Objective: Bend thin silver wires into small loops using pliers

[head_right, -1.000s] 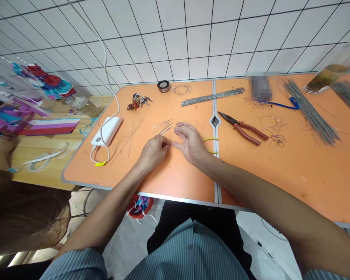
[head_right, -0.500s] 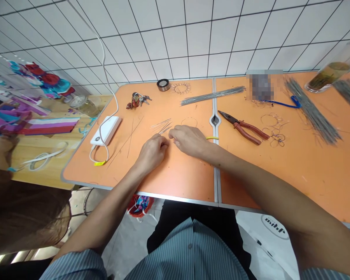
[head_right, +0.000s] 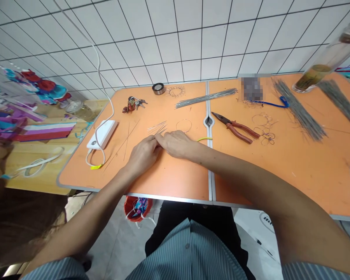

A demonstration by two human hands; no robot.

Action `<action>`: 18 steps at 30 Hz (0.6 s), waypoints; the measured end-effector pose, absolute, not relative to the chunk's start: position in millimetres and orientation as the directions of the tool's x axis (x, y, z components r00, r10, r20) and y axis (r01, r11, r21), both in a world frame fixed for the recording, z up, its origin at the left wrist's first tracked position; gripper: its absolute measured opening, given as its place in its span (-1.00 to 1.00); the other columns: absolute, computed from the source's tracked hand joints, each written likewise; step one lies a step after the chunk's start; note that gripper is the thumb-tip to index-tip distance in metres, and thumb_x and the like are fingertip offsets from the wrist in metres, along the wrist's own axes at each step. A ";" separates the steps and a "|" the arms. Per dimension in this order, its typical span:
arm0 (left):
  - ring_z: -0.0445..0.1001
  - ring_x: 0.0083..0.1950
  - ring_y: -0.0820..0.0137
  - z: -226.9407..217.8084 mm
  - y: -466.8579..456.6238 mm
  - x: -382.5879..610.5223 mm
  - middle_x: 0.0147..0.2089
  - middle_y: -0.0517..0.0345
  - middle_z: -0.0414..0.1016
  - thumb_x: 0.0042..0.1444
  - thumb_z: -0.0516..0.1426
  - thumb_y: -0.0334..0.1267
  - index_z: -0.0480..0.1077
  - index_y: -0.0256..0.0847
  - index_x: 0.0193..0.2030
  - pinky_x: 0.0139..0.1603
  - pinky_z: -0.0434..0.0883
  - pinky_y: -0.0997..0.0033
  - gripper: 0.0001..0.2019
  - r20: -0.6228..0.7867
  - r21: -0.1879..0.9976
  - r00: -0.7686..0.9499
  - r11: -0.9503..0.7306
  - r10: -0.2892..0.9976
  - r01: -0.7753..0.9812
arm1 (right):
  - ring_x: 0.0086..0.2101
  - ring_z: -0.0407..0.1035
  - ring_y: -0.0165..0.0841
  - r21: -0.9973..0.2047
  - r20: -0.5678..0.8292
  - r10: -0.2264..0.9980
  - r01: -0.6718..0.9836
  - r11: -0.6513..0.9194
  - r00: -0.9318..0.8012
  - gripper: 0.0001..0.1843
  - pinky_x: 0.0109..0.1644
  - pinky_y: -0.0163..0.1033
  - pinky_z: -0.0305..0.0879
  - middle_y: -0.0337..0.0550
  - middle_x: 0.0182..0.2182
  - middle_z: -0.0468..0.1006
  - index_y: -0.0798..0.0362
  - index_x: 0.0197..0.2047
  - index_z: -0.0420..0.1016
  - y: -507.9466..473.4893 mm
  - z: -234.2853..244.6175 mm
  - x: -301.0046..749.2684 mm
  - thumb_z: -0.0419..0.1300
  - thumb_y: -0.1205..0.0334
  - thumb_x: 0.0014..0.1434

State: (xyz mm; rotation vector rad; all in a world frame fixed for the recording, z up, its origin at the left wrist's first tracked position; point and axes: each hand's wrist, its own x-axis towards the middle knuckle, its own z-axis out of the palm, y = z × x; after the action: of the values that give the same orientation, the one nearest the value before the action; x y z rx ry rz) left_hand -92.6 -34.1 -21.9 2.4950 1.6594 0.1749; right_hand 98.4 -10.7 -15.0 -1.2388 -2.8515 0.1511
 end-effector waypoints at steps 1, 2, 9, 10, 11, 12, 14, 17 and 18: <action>0.57 0.11 0.10 -20.5 -32.9 -94.1 0.08 -0.16 0.62 0.40 0.05 -0.41 0.59 -0.19 -0.02 -0.01 0.48 0.19 -0.74 0.005 0.155 0.400 -0.396 0.917 0.905 | -0.15 0.60 -0.03 -0.104 -0.009 0.739 0.736 0.669 -0.673 -0.58 -0.16 -0.05 0.25 0.18 -0.03 0.72 0.10 0.27 0.41 -12.1 -16.9 98.4 0.05 0.46 0.39; 0.57 0.11 0.10 -19.3 -31.1 -95.4 0.08 -0.17 0.62 0.39 0.05 -0.43 0.59 -0.18 0.00 -0.01 0.48 0.19 -0.73 -0.009 0.130 0.415 -0.411 0.910 0.902 | -0.14 0.60 -0.02 -0.117 -0.005 0.749 0.745 0.657 -0.662 -0.57 -0.15 -0.05 0.25 0.17 -0.03 0.72 0.08 0.27 0.41 -12.9 -18.8 99.1 0.05 0.46 0.39; 0.56 0.01 0.04 -21.1 -9.7 -98.9 -0.02 -0.26 0.60 0.30 0.07 -0.49 0.57 -0.29 -0.09 -0.07 0.44 0.14 -0.76 -0.089 -0.002 0.603 -0.606 0.792 0.795 | -0.03 0.58 -0.02 -0.258 0.096 0.864 0.826 0.501 -0.494 -0.43 -0.16 -0.08 0.24 0.18 0.10 0.70 0.11 0.34 0.36 -8.1 -15.7 127.6 0.06 0.51 0.29; 0.56 0.00 0.05 -22.1 -7.8 -98.8 -0.04 -0.25 0.60 0.28 0.09 -0.50 0.57 -0.29 -0.09 -0.06 0.43 0.15 -0.77 -0.092 -0.002 0.622 -0.624 0.778 0.781 | -0.02 0.57 -0.04 -0.303 0.125 0.879 0.826 0.476 -0.461 -0.42 -0.16 -0.09 0.24 0.15 0.11 0.69 0.11 0.35 0.37 -7.1 -13.1 135.1 0.06 0.51 0.29; 0.56 0.00 0.07 -22.8 -6.3 -98.9 -0.05 -0.24 0.60 0.27 0.10 -0.50 0.57 -0.29 -0.10 -0.05 0.42 0.16 -0.78 -0.091 -0.004 0.634 -0.636 0.768 0.771 | -0.03 0.57 -0.05 -0.339 0.152 0.887 0.820 0.461 -0.436 -0.42 -0.16 -0.10 0.23 0.13 0.10 0.70 0.11 0.35 0.38 -6.6 -10.5 143.2 0.07 0.49 0.29; 0.57 -0.01 0.08 -23.0 -4.8 -99.4 -0.05 -0.23 0.61 0.27 0.09 -0.50 0.57 -0.29 -0.10 -0.05 0.41 0.17 -0.78 -0.088 -0.002 0.638 -0.641 0.765 0.768 | -0.06 0.57 -0.07 -0.368 0.169 0.888 0.808 0.459 -0.428 -0.42 -0.17 -0.10 0.22 0.10 0.08 0.70 0.11 0.36 0.39 -6.7 -8.1 151.6 0.08 0.47 0.29; 0.57 -0.04 0.11 -21.0 -0.5 -101.9 -0.05 -0.21 0.61 0.30 0.07 -0.48 0.56 -0.28 -0.12 -0.08 0.40 0.18 -0.78 -0.068 0.026 0.614 -0.613 0.787 0.789 | -0.12 0.56 -0.09 -0.405 0.195 0.897 0.800 0.442 -0.397 -0.43 -0.18 -0.11 0.21 0.04 -0.01 0.71 0.10 0.37 0.41 -9.5 -4.3 168.6 0.08 0.44 0.31; 0.56 -0.08 0.16 -13.7 14.5 -109.1 -0.05 -0.14 0.62 0.37 0.05 -0.40 0.55 -0.23 -0.12 -0.10 0.39 0.21 -0.78 0.025 0.142 0.471 -0.470 0.882 0.871 | -0.15 0.54 -0.11 -0.433 0.240 0.902 0.793 0.430 -0.358 -0.45 -0.19 -0.11 0.20 0.00 -0.07 0.71 0.09 0.36 0.44 -19.5 -1.4 191.1 0.09 0.41 0.33; 0.57 -0.06 0.16 -11.1 21.7 -111.4 -0.04 -0.14 0.62 0.39 0.04 -0.37 0.56 -0.22 -0.10 -0.08 0.40 0.21 -0.77 0.073 0.171 0.399 -0.406 0.914 0.898 | -0.16 0.54 -0.11 -0.436 0.245 0.905 0.794 0.423 -0.348 -0.48 -0.21 -0.12 0.19 0.00 -0.07 0.71 0.08 0.33 0.47 -23.6 -1.2 197.0 0.09 0.40 0.34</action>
State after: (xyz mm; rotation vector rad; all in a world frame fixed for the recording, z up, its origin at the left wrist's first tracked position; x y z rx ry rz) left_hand -111.4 21.7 -11.1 2.5393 1.6501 0.2358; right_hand 197.0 -23.6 -1.2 -1.4401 -2.2350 0.3334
